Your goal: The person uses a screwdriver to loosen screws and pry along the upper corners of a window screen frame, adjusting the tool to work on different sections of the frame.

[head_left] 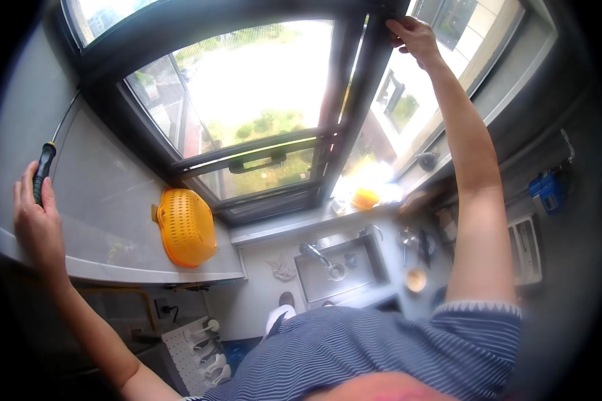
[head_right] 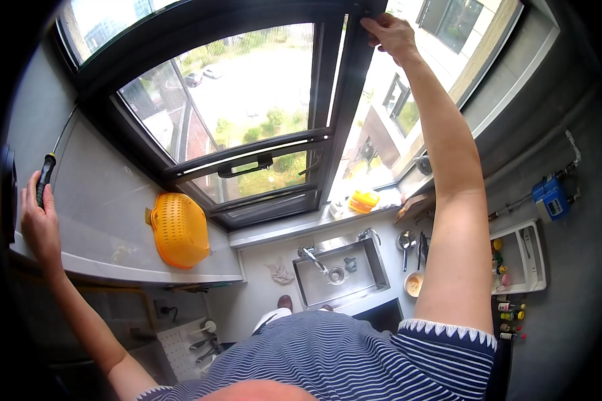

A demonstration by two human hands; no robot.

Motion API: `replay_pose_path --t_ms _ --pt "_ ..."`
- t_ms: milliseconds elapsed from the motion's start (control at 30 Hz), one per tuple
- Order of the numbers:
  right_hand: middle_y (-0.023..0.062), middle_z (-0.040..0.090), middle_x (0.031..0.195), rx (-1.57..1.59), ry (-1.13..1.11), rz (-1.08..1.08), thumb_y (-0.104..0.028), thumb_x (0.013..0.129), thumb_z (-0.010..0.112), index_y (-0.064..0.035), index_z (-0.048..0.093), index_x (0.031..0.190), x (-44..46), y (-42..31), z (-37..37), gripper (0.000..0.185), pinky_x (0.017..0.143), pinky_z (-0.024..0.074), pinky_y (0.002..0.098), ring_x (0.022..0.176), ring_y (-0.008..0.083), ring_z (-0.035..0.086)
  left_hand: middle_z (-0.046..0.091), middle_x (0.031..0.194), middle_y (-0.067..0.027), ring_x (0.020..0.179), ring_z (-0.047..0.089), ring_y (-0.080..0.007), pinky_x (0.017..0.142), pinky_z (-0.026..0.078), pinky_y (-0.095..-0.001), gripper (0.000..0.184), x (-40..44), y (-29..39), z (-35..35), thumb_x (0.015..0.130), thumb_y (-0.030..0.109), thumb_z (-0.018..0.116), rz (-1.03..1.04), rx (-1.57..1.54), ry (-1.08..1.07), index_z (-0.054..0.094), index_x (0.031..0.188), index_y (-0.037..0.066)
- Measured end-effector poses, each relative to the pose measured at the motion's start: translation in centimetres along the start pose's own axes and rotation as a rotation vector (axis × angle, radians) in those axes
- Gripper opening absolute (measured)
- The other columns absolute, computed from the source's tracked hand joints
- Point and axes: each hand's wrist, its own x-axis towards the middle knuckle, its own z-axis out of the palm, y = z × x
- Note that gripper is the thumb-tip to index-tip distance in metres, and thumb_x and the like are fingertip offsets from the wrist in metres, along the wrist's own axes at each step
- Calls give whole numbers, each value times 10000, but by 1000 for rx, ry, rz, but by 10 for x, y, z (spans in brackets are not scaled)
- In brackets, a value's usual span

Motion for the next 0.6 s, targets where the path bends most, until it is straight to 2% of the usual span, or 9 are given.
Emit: replay_pose_path --t_ms 100,167,200,233,267,300,333,433,600 --pt "11 636 746 42 8 107 -389 780 686 -66 634 946 -8 -8 3 367 564 505 269 640 105 618 609 985 -127 865 630 -280 702 512 -331 271 2 2 -4 897 146 555 -11 -61 -20 569 1153 59" --pt "20 594 877 154 -55 190 -446 790 669 -69 550 1126 -9 -3 7 519 561 495 262 733 127 599 608 994 -134 886 622 -306 740 500 -351 295 1 6 -10 880 137 575 -59 -117 -46 562 1162 53" --pt "6 577 876 247 -73 224 -454 790 667 -77 534 1152 -10 3 7 539 582 505 272 746 131 587 609 1016 -170 924 609 -329 787 482 -373 336 2 25 -23 854 134 598 -96 -170 -54 553 1170 28" --pt "-3 567 855 292 -27 239 -461 794 662 -88 536 1154 -5 11 12 533 602 513 278 741 135 579 607 1025 -215 936 613 -322 780 478 -382 351 4 35 -32 845 138 606 -158 -198 -78 554 1165 4" --pt "15 570 892 329 -13 226 -513 772 654 -56 528 1151 -6 16 13 607 608 509 316 745 133 570 621 959 -241 879 617 -341 769 471 -372 399 4 38 -35 830 199 632 -139 -158 -61 549 1169 6" --pt "12 572 890 339 -14 175 -538 778 638 -74 546 1106 -5 22 14 576 579 484 298 729 120 556 626 891 -244 830 618 -363 740 474 -379 417 8 42 -43 807 222 652 -208 -157 -132 559 1149 2" --pt "-1 560 870 312 2 266 -560 778 629 -94 556 1043 3 26 15 541 572 465 285 720 108 549 626 843 -232 791 616 -369 710 476 -385 403 12 43 -47 798 215 655 -212 -118 -159 568 1123 -6" --pt "-41 526 752 395 -37 257 -553 763 654 -126 576 946 21 55 13 471 493 444 208 645 68 515 633 832 -194 762 618 -349 688 477 -387 346 19 35 -45 783 192 657 -161 -93 -227 592 1069 8" --pt "-37 548 750 305 30 221 -577 740 663 -123 578 953 28 62 16 508 524 468 230 675 69 534 618 841 -102 764 611 -301 666 486 -394 324 16 45 -39 760 163 679 -90 135 -84 602 1057 59"
